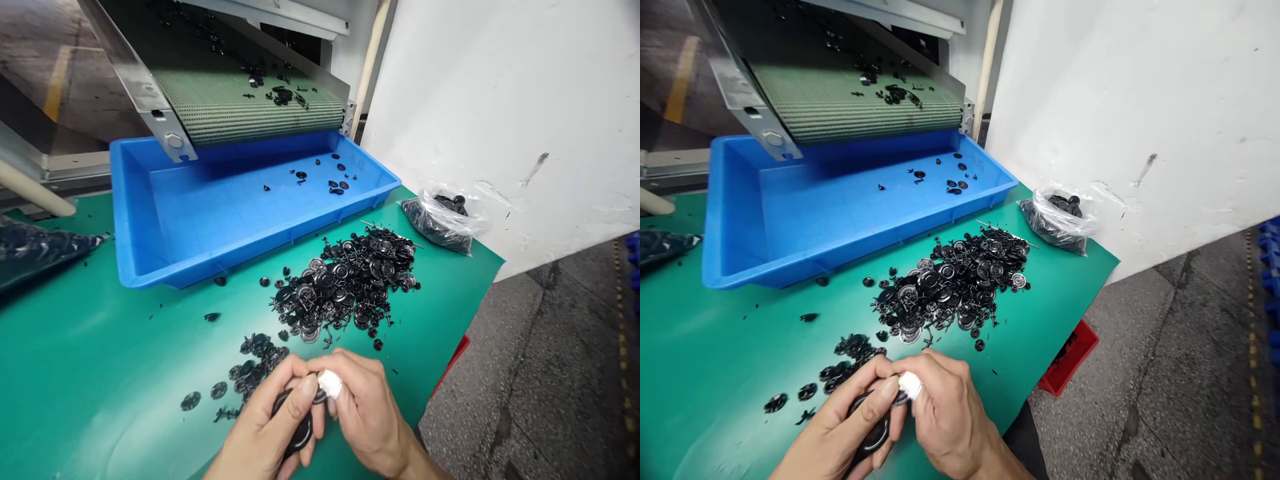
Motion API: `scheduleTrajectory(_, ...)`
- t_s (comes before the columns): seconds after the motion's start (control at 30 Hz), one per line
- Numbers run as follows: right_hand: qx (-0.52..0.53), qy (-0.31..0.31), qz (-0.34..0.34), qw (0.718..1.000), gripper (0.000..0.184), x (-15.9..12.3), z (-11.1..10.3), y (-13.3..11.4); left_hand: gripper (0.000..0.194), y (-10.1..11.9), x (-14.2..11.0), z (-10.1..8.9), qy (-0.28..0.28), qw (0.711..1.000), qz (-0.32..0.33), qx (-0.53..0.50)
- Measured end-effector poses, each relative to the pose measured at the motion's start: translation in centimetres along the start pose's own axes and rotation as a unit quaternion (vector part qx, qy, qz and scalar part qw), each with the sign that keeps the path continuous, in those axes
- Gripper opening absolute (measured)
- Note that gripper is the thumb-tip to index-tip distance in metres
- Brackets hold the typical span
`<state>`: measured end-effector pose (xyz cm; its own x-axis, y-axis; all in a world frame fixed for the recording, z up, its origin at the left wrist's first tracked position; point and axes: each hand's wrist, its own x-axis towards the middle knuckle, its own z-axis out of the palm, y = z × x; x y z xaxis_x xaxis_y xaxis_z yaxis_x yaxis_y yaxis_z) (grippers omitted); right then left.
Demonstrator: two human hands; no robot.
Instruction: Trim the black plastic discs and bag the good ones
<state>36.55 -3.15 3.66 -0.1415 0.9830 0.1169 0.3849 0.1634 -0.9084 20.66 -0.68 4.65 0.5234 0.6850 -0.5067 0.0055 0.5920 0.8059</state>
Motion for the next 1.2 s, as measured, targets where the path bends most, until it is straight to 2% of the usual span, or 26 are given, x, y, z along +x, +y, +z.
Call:
scheduleTrajectory(0.1,-0.067,-0.029,0.005,0.997,0.035,1.2,-1.2,0.2,0.031,0.6,0.1,-0.7,0.021,0.998,0.002,-0.060)
scheduleTrajectory(0.17,-0.177,-0.002,-0.011,0.984,0.038,2.9,-2.5,0.2,0.034,1.1,0.2,-1.1,0.028,0.992,-0.020,-0.124)
scheduleTrajectory(0.27,-0.337,0.020,-0.035,0.940,0.040,6.6,-3.8,-0.2,0.032,1.4,0.6,-1.5,0.011,0.976,-0.040,-0.212)
scheduleTrajectory(0.37,-0.452,-0.022,-0.005,0.892,0.035,9.5,-3.9,-0.6,0.028,1.0,1.0,-1.6,-0.014,0.966,-0.027,-0.256)
scheduleTrajectory(0.43,-0.477,-0.039,0.013,0.878,0.027,10.2,-3.6,-0.6,0.025,0.8,1.1,-1.7,-0.013,0.964,-0.003,-0.267)
scheduleTrajectory(0.53,-0.426,-0.012,-0.002,0.905,0.024,9.3,-3.6,0.0,0.021,0.7,1.3,-2.0,-0.010,0.964,0.012,-0.265)
scheduleTrajectory(0.63,-0.349,0.025,-0.043,0.936,0.027,7.5,-4.3,0.8,0.018,0.9,1.6,-2.3,-0.023,0.971,-0.007,-0.239)
scheduleTrajectory(0.73,-0.279,0.050,-0.099,0.954,0.027,5.7,-4.7,0.9,0.020,1.1,1.9,-2.2,0.005,0.977,-0.026,-0.213)
scheduleTrajectory(0.83,-0.222,0.031,-0.168,0.960,0.031,4.0,-4.3,0.4,0.025,1.2,1.9,-1.6,0.035,0.982,-0.033,-0.185)
scheduleTrajectory(0.93,-0.190,-0.007,-0.207,0.960,0.033,2.4,-3.4,-0.1,0.027,1.3,1.6,-1.0,0.022,0.986,-0.040,-0.158)
scheduleTrajectory(1.0,-0.149,-0.026,-0.180,0.972,0.033,1.4,-2.9,-0.3,0.026,1.2,1.5,-0.8,0.017,0.990,-0.037,-0.136)
scheduleTrajectory(1.07,-0.092,-0.035,-0.121,0.988,0.036,0.8,-2.6,-0.3,0.027,1.1,1.4,-0.7,0.019,0.996,-0.016,-0.087)
scheduleTrajectory(1.2,-0.044,-0.029,-0.023,0.998,0.042,0.3,-2.4,-0.3,0.027,0.9,1.2,-1.0,0.013,0.997,0.035,0.069)
